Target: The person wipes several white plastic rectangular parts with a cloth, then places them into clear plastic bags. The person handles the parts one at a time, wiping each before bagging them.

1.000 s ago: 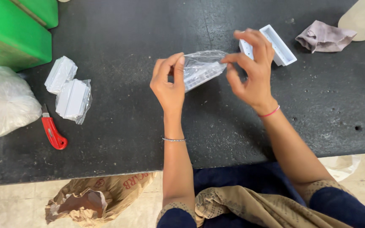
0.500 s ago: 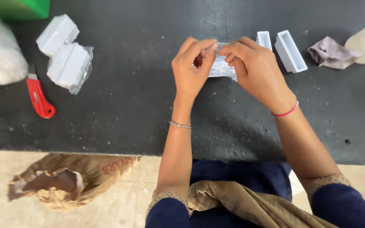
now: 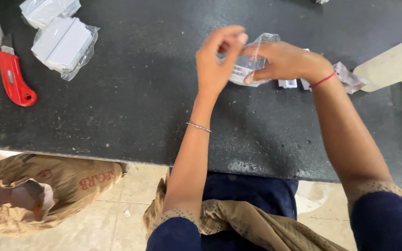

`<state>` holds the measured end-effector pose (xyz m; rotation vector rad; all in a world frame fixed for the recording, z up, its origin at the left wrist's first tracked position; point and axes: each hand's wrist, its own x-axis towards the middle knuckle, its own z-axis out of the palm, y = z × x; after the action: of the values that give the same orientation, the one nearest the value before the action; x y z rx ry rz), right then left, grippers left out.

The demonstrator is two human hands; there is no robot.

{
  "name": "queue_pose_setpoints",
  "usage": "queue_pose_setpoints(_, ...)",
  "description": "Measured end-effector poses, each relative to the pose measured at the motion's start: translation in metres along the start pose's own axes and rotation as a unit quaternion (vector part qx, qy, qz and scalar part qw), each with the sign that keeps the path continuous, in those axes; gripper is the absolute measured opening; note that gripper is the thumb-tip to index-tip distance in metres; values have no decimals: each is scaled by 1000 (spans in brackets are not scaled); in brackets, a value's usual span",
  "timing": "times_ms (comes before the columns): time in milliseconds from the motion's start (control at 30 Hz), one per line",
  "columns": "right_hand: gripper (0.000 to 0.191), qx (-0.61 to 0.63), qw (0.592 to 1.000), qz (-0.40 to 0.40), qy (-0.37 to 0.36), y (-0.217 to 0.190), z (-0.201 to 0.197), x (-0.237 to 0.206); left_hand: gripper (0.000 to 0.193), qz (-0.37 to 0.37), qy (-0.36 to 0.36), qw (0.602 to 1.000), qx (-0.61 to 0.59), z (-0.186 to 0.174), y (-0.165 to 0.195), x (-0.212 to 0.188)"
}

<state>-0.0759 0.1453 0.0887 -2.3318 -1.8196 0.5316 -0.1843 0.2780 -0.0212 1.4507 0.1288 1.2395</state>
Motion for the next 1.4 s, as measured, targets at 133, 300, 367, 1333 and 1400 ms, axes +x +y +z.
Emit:
queue_pose_setpoints(133, 62, 165, 986, 6, -10, -5, -18, -4, 44, -129, 125, 981, -79, -9, -43, 5)
queue_pose_setpoints(300, 59, 320, 945, 52, 34, 3, -25, -2, 65, -337, -3, 880, -336, -3, -76, 5)
queue_pose_setpoints(367, 54, 374, 923, 67, 66, 10, -24, -3, 69, -382, -25, 846, -371, 2, -79, 0)
queue_pose_setpoints(1333, 53, 489, 735, 161, 440, 53, 53, -51, 49, -275, 129, 937, -173, -32, -104, -2)
queue_pose_setpoints(1400, 55, 459, 739, 154, 468, 57, 62, -61, 52, -265, 142, 936, -182, -29, -110, -5)
